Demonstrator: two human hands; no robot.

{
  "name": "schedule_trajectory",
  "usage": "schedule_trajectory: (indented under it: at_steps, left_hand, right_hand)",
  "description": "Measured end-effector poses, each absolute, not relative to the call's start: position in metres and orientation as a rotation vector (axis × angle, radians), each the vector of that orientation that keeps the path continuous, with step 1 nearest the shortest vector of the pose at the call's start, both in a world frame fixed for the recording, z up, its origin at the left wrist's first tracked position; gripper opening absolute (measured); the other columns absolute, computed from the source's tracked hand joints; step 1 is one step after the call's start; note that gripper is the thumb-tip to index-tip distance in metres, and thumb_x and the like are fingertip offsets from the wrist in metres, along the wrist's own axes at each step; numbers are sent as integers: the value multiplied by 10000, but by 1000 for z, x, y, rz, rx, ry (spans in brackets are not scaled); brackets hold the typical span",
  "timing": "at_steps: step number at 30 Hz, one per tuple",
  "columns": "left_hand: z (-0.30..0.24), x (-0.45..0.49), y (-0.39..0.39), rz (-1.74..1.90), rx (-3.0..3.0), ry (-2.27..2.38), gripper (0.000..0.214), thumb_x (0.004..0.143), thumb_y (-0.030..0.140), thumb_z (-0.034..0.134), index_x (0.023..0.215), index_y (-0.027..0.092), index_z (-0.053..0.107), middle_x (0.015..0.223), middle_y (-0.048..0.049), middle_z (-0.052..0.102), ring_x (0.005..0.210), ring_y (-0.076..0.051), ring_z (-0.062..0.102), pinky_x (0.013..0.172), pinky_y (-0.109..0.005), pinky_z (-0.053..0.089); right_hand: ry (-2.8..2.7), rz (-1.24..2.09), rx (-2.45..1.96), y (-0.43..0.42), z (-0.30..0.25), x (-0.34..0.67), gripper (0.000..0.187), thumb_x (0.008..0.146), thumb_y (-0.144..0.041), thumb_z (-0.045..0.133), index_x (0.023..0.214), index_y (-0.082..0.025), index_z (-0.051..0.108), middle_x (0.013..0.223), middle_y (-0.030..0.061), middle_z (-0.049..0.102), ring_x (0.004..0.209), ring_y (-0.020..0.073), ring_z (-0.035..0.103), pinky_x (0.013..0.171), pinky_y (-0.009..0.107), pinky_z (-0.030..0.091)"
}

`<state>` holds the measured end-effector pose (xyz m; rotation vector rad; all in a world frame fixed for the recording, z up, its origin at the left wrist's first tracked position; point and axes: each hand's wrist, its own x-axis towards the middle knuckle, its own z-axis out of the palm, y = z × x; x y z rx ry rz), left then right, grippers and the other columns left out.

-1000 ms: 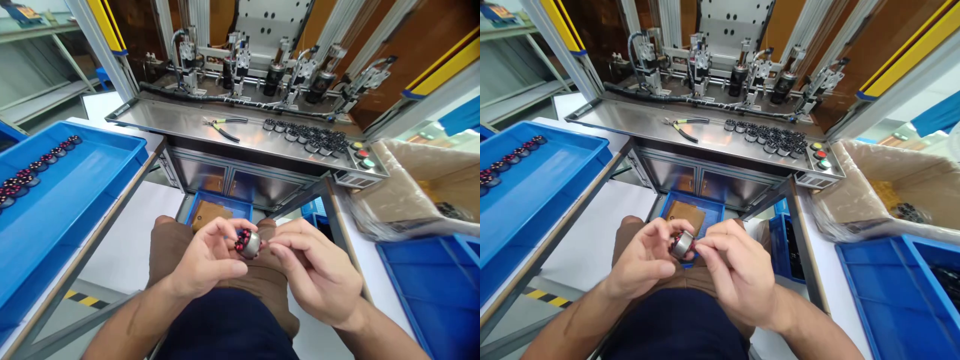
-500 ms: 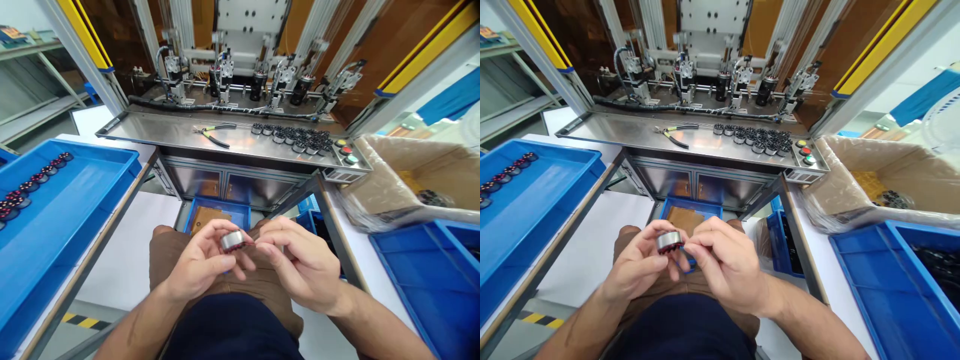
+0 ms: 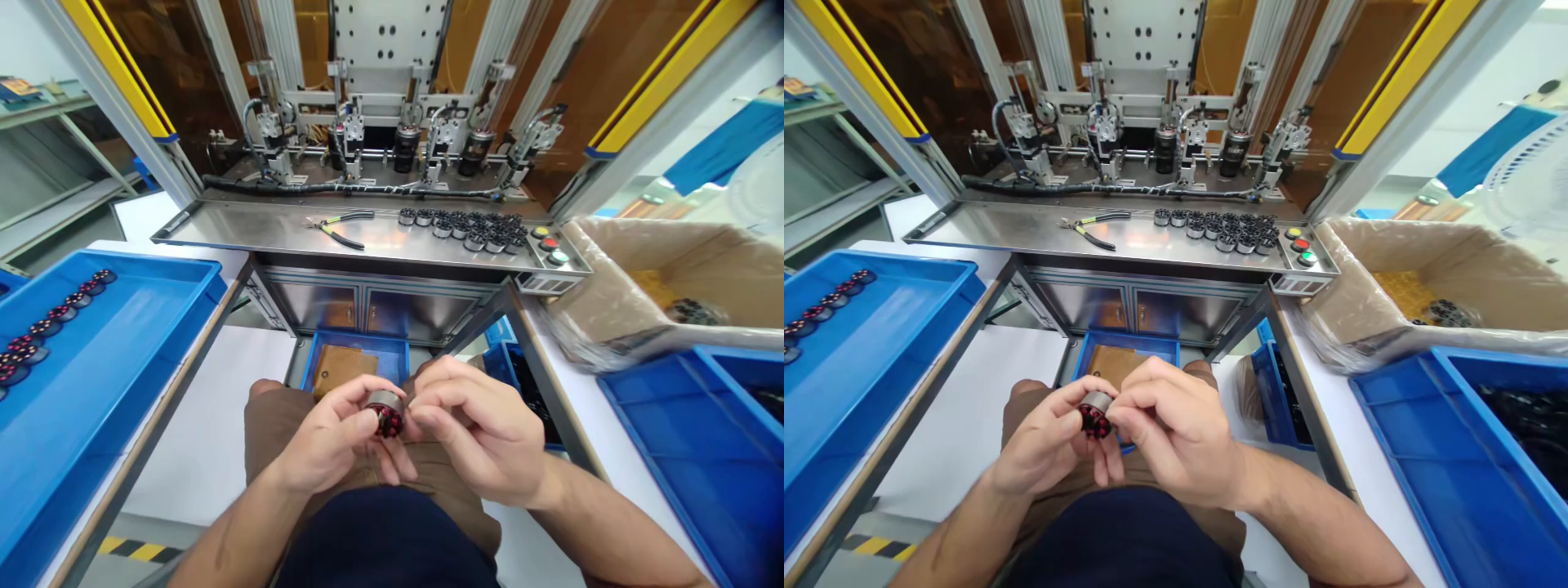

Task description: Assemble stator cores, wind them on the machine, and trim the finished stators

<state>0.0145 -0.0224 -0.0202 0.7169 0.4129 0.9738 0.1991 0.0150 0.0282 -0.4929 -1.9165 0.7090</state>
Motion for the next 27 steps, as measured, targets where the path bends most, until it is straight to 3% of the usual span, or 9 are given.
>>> schedule_trajectory:
  at_steps: [3,5,8,11,15,20,23,27]
  left_hand:
    - [-13,16,-26,1184,788,478,364,768,212,808,1095,244,651,1098,-41,695,856,-162,734,691,-224,589]
    - [-13,17,-27,1334,830,508,398,699,144,850,1029,267,665,1126,-12,673,986,-173,706,832,-257,581]
    - [-19,18,-30,1419,896,584,481,662,173,882,1083,287,679,1127,-12,686,1127,-203,657,959,-279,537]
    - [-26,16,-33,1276,958,676,469,736,272,842,1179,249,687,1145,-66,714,1076,-209,673,910,-262,551]
    - [-26,17,-34,1248,986,669,311,777,261,803,1078,243,726,1118,-79,724,965,-219,699,775,-280,591]
    - [-22,19,-28,1402,1039,698,284,762,187,810,1024,281,752,1183,-57,696,973,-201,711,900,-339,582]
    - [-21,17,-22,1462,1012,702,296,757,224,819,1035,296,751,1168,-36,688,902,-187,731,880,-349,591]
    - [-20,14,-17,1475,960,729,364,701,315,865,1042,271,742,1083,-62,743,991,-246,725,879,-377,586]
  right_hand:
    - [-1886,696,-564,14,28,198,131,909,-75,582,839,-156,658,720,42,654,661,131,607,587,252,524]
    - [-1860,707,-576,15,26,198,139,917,-85,580,821,-157,651,711,41,657,659,131,603,595,257,524]
    - [-1842,717,-520,17,23,198,117,924,-109,591,830,-145,651,722,52,656,679,140,608,615,270,537]
    - [-1867,725,-428,19,20,200,87,934,-123,593,876,-140,655,763,62,664,714,141,625,642,269,554]
    - [-1858,712,-423,18,19,203,96,946,-132,576,905,-155,659,751,43,658,711,138,632,642,262,563]
    - [-1711,678,-578,4,15,195,96,902,-91,607,866,-148,675,742,44,636,673,133,605,613,259,520]
    - [-1548,837,-681,-8,8,183,111,888,-103,627,802,-151,676,711,33,628,664,128,594,604,245,490]
    - [-1372,1284,-708,-17,-5,169,202,893,-222,659,701,-161,644,636,11,604,594,114,552,557,230,466]
